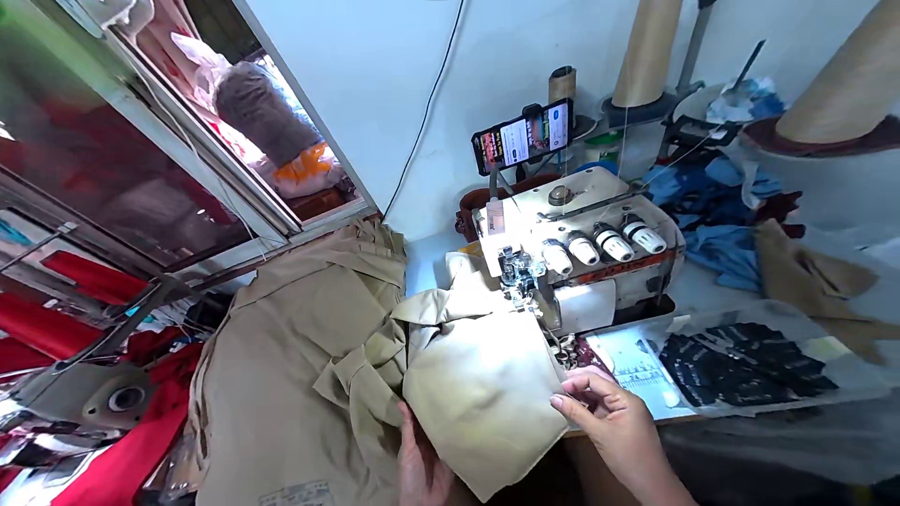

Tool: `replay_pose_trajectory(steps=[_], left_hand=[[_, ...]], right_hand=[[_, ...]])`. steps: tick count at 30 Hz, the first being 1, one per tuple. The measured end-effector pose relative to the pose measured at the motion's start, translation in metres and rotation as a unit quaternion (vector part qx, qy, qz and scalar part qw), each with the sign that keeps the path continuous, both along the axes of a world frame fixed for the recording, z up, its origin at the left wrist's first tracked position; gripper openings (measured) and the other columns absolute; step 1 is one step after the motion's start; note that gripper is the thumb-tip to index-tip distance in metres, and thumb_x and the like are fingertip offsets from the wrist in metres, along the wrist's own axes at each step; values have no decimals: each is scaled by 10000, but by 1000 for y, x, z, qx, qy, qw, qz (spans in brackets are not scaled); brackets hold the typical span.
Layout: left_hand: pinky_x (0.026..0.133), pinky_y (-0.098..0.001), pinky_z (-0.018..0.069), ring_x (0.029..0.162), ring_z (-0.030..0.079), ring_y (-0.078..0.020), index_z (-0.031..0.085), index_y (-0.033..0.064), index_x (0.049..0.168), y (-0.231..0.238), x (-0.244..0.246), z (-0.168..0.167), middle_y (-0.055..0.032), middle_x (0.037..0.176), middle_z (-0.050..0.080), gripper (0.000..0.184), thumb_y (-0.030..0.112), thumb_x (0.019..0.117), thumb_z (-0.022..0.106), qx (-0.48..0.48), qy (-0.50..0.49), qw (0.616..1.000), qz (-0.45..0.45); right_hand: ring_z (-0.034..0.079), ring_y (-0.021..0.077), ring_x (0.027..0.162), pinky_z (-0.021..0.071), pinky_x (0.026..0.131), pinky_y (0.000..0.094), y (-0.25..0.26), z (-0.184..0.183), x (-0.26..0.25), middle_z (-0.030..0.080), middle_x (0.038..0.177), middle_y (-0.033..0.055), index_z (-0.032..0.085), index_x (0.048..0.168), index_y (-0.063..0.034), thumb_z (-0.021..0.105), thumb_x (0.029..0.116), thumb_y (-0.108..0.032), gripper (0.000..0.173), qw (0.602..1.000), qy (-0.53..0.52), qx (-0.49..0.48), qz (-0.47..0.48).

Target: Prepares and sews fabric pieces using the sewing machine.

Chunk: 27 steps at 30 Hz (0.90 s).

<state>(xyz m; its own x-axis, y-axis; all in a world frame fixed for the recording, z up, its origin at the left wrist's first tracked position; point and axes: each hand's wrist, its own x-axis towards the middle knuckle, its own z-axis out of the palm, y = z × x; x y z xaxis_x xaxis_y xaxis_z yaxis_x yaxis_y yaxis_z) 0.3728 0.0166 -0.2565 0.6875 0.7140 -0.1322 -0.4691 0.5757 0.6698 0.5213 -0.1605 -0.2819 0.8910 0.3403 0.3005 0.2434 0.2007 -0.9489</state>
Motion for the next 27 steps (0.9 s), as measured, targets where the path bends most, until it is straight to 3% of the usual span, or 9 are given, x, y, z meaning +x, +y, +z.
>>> replay_pose_trajectory(steps=[4,7,12,14,15,17,19,23,27], left_hand=[[770,-347,647,909,759,-142,637,157,1177,3,-1,-4,-31,998,772,526,436,1118,195,-12,24,1000,8],[806,-358,643,955,754,-153,564,169,1305,9,-1,-15,-30,1068,763,398,298,1126,233,27,-7,1000,-4],[832,-334,626,937,734,-133,587,2,1233,15,9,5,-69,1057,744,336,23,1039,314,177,48,980,81],[697,-254,618,762,713,-70,643,-16,1130,20,7,17,-33,915,743,319,5,1035,339,233,103,960,118],[522,-191,556,569,633,-25,658,-7,1046,22,8,20,-3,762,703,320,2,1027,339,251,125,950,134],[393,-160,458,417,514,-8,648,1,992,24,6,21,18,610,617,322,12,1027,328,265,141,945,128],[412,-165,463,438,514,-20,623,-13,1071,23,4,22,4,649,617,296,15,1037,331,268,147,945,120],[486,-194,532,517,610,-57,494,-33,1264,18,1,36,-31,726,677,288,-30,988,412,269,136,950,83],[571,-269,617,584,692,-107,456,-4,1126,13,14,54,-9,720,682,207,-101,947,496,355,182,899,182]], right_hand=[[637,4,702,529,589,139,-9,0,3,717,907,-19,762,847,-110,746,847,-202,93,999,-23,-24,-18],[612,-25,670,498,573,116,-14,-1,5,708,839,-51,774,828,-124,727,857,-212,104,999,-26,-41,-20],[616,-18,661,513,586,127,-20,7,1,711,819,-43,762,814,-112,727,863,-184,94,999,-20,-32,-10],[600,-21,631,493,557,125,-19,14,-3,701,784,-55,742,799,-113,735,846,-163,68,1000,-10,-23,-6],[592,-17,610,481,536,127,-18,16,-4,696,762,-59,728,798,-114,742,831,-151,51,1000,3,-21,-6],[593,9,593,478,518,150,-13,14,-4,683,747,-51,693,855,-106,742,817,-119,64,998,49,-30,10],[610,35,610,497,534,177,-9,5,-2,690,769,-28,723,952,-67,717,844,-104,114,993,111,-23,44],[536,-12,550,435,504,149,-11,0,-7,635,685,-82,720,873,-104,667,917,-156,86,992,103,-6,71],[489,-22,518,405,482,149,-6,8,-6,592,657,-104,691,832,-141,665,925,-148,98,994,88,25,65]])
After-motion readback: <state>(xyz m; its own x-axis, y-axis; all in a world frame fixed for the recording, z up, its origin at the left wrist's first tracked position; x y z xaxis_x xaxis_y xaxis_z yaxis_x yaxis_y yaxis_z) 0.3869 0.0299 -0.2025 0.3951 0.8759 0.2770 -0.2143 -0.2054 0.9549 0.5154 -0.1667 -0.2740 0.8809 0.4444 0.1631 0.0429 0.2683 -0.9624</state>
